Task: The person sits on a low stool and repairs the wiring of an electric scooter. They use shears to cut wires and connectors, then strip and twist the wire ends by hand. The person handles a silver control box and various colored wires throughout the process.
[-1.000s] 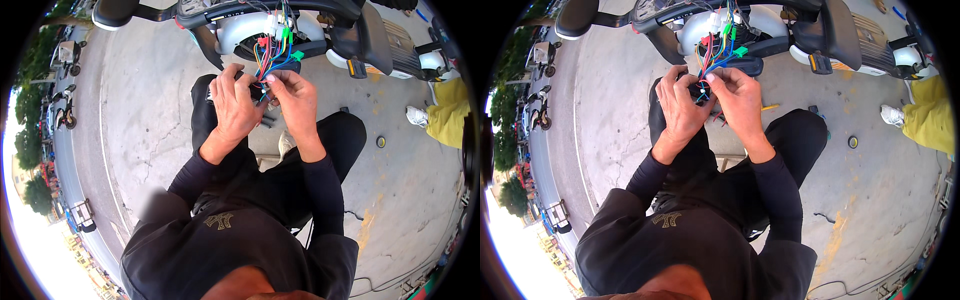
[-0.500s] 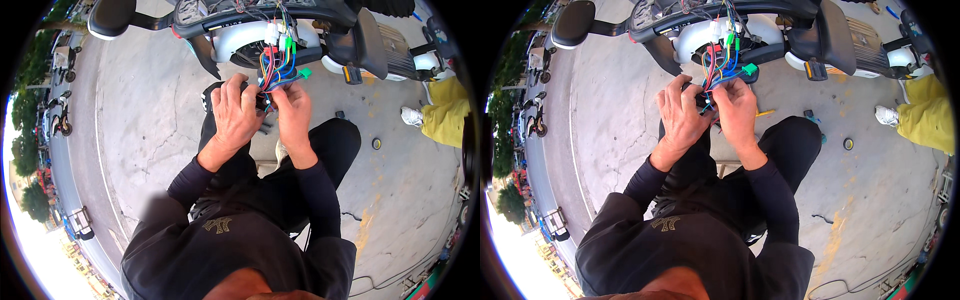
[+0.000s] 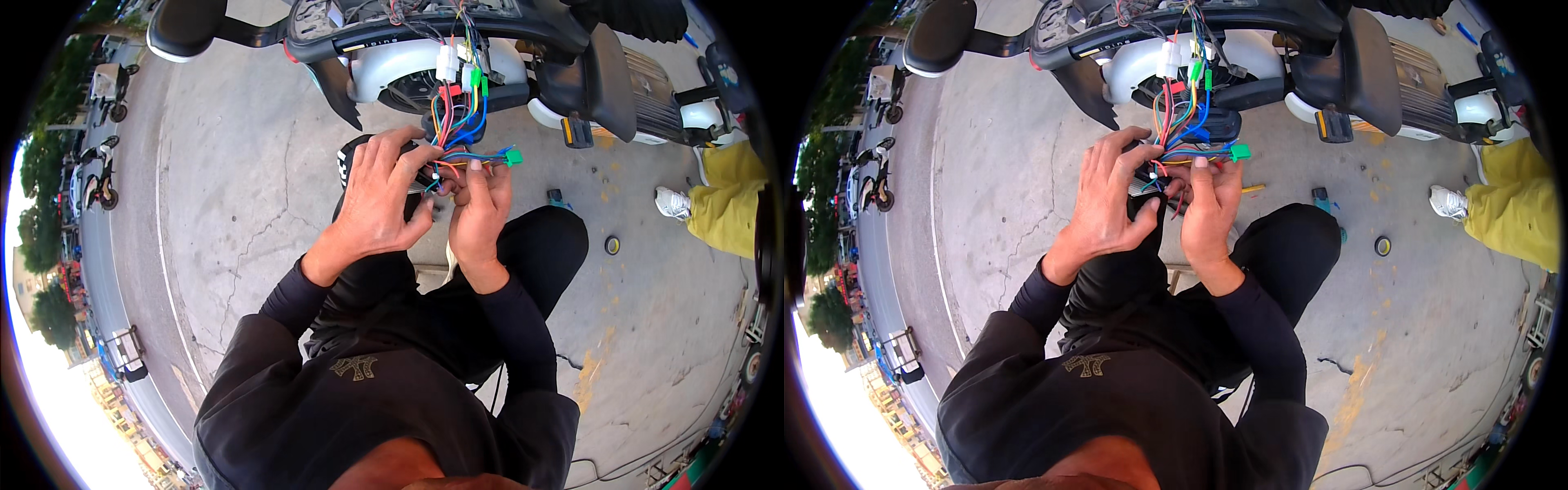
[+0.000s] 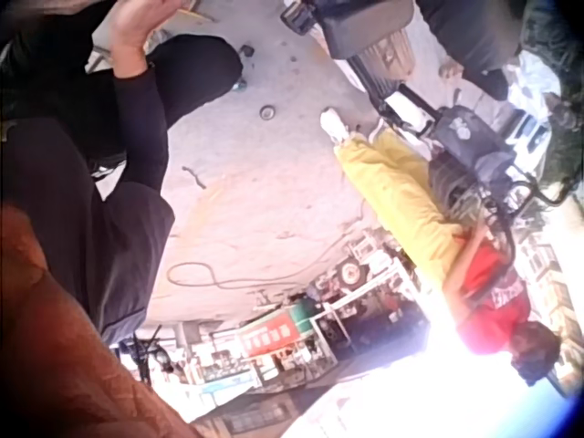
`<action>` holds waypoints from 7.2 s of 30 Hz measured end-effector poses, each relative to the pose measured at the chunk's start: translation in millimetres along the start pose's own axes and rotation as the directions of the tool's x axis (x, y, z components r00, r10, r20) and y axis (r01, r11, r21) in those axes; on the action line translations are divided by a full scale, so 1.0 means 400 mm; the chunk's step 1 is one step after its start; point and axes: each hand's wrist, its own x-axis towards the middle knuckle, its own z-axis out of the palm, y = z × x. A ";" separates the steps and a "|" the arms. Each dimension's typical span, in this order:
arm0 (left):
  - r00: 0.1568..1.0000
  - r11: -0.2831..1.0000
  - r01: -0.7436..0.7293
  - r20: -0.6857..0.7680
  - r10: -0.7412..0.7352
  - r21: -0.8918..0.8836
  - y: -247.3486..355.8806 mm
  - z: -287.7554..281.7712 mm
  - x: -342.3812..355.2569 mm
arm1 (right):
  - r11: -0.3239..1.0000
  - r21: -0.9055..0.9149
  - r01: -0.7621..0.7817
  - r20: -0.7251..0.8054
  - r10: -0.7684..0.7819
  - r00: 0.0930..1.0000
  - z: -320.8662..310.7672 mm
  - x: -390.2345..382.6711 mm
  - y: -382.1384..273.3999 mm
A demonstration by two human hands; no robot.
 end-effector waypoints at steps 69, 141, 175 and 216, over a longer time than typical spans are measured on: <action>0.801 0.309 0.210 -0.018 -0.598 -0.927 -0.134 -0.024 0.001 | -0.226 -0.443 0.867 0.856 -0.393 0.335 0.104 -0.049 0.053; 0.773 0.378 0.283 -0.023 -0.634 -0.882 -0.110 -0.027 0.021 | -0.021 -0.629 0.777 0.757 -0.245 0.606 0.080 -0.029 0.048; 0.899 0.581 0.231 -0.057 -0.434 -0.780 -0.097 -0.015 0.007 | 0.847 -0.347 0.403 0.204 -0.351 0.914 0.060 0.045 0.021; 0.959 0.846 0.007 -0.236 -0.157 -0.534 0.031 0.029 0.012 | 0.923 -0.328 0.201 0.123 -0.169 0.978 0.030 0.063 -0.213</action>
